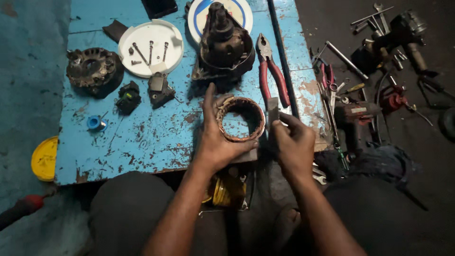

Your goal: The person uses a flat metal tool to scrape and clean the inner surface of a copper-wound motor stator. They rotate the stator by hand to access different sections while working at a cluttered workbench.

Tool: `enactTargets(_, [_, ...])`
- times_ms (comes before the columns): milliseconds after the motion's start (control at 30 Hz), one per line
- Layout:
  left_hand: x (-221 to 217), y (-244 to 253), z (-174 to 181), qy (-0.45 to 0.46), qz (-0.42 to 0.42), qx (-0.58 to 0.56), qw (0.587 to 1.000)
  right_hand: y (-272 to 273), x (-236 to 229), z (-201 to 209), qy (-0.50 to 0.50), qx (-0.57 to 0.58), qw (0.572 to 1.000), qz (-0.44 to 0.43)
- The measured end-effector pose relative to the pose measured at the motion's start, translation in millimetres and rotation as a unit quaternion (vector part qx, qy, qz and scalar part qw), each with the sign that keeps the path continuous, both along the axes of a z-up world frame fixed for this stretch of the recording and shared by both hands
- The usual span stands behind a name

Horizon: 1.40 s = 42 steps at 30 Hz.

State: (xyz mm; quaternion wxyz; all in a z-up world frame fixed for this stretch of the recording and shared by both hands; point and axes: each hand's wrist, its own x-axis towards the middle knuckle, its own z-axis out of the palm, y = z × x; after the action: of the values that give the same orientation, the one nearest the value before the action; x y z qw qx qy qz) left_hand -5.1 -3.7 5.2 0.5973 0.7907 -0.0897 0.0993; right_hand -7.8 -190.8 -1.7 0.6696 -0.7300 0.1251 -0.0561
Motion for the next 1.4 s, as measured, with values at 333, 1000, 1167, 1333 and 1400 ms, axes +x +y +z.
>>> enactTargets(333, [-0.1,0.5,-2.3,0.008,0.012,0.036,0.999,4.9,12.8,8.9,-0.078,-0.243,0.967,0.011])
enactTargets(1000, [-0.1,-2.0,-4.1,-0.025,0.002,-0.026,0.999,5.7,-18.5,-0.9,-0.003,-0.113,0.994,0.001])
enactTargets(1167, [0.3,-1.3,-4.4,-0.015,0.010,0.000,1.000,6.1,2.6,1.0,-0.085,-0.193,0.977,0.019])
enactTargets(1333, [1.3,-3.5,0.0,-0.011,0.025,0.032,0.999,10.3,-8.0,11.2,-0.004,-0.174,0.985,0.014])
enactTargets(1400, [0.1,-3.9,-0.2,-0.042,0.012,-0.018,0.999,11.0,-18.0,14.9,-0.003,-0.199,0.980,0.012])
